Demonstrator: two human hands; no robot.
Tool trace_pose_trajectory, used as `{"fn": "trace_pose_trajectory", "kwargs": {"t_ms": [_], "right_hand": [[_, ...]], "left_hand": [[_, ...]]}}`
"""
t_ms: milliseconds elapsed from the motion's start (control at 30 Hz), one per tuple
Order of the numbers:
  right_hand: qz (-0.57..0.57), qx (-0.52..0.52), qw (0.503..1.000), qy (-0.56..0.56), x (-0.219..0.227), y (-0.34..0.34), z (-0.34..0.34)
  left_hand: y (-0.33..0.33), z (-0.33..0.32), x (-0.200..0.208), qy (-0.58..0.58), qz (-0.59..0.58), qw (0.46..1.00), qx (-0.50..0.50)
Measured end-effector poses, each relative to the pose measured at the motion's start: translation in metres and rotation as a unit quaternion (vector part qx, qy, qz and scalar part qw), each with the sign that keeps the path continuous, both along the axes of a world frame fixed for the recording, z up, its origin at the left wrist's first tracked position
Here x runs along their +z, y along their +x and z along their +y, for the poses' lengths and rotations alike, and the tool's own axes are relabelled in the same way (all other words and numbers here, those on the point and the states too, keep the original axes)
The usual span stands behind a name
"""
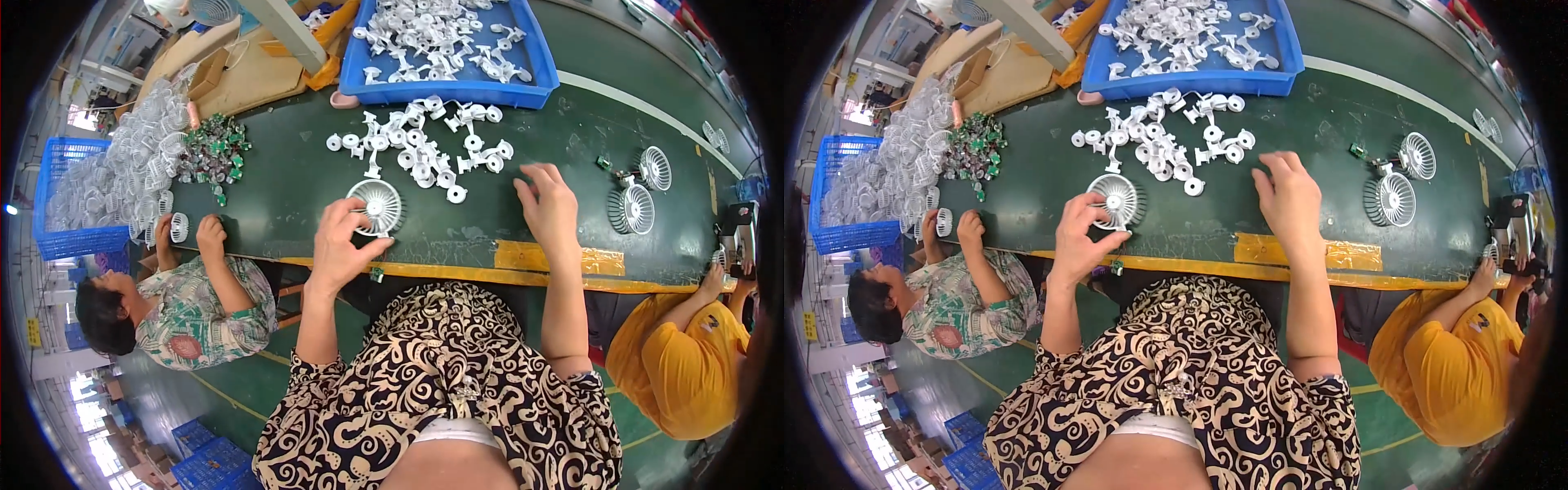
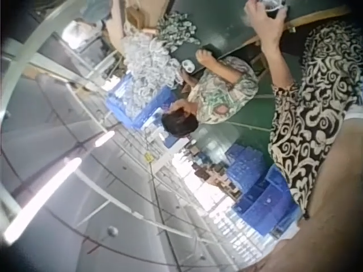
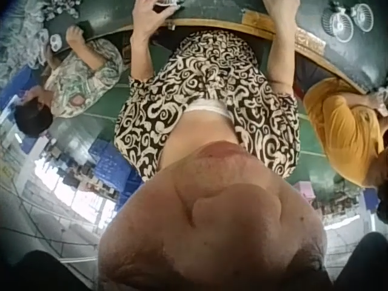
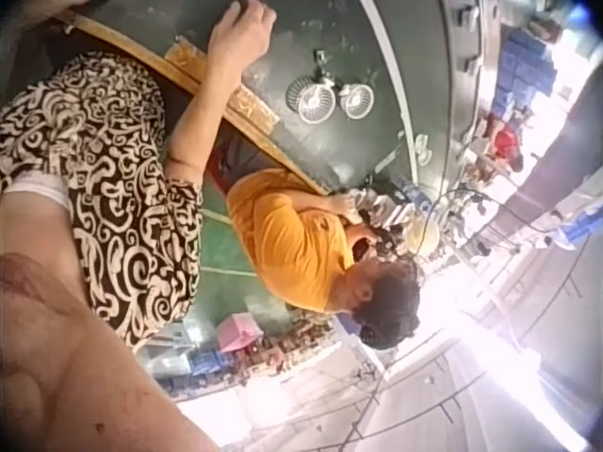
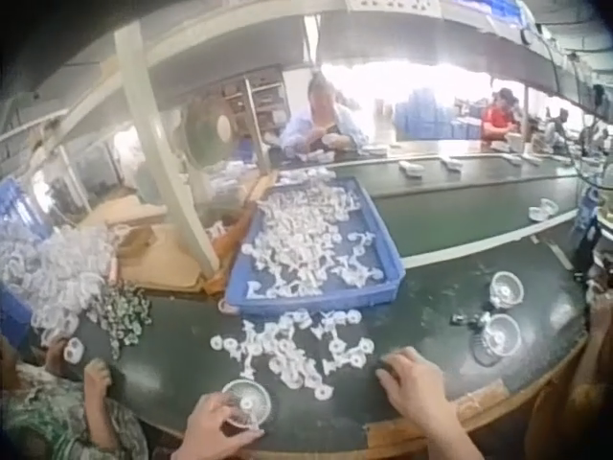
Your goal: The person assembles small fan components by hand, attaching plastic brackets and connectors onto fan guards and placing the assembled parts on the table.
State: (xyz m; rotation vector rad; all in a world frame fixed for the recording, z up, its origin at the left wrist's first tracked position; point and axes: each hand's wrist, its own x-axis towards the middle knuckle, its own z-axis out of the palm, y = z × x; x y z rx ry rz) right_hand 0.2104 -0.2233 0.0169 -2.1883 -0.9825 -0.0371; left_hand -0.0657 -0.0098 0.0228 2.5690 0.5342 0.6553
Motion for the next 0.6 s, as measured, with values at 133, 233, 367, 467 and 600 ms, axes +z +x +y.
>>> {"fn": "trace_pose_trajectory", "kwargs": {"t_ms": [133,233,367,467,600], "right_hand": [[-0.039,0.007,0.999,-0.004,-0.009,0.000,0.020],[-0.098,0.028,0.995,0.015,-0.018,0.005,0.030],[-0.100,0.066,0.993,-0.006,-0.030,0.014,0.029],[-0.037,0.063,0.997,0.026,-0.027,0.016,0.028],[0.135,0.036,0.983,0.118,-0.036,0.015,0.027]], "left_hand": [[0.013,-0.023,-0.001,-0.083,0.025,0.992,-0.087],[0.015,-0.032,-0.004,-0.095,0.027,0.989,-0.109],[0.016,-0.044,0.001,-0.092,-0.001,0.991,-0.095],[0.015,-0.043,-0.004,-0.064,0.036,0.997,-0.017],[0.004,-0.026,-0.015,-0.081,0.060,0.994,0.038]]}}
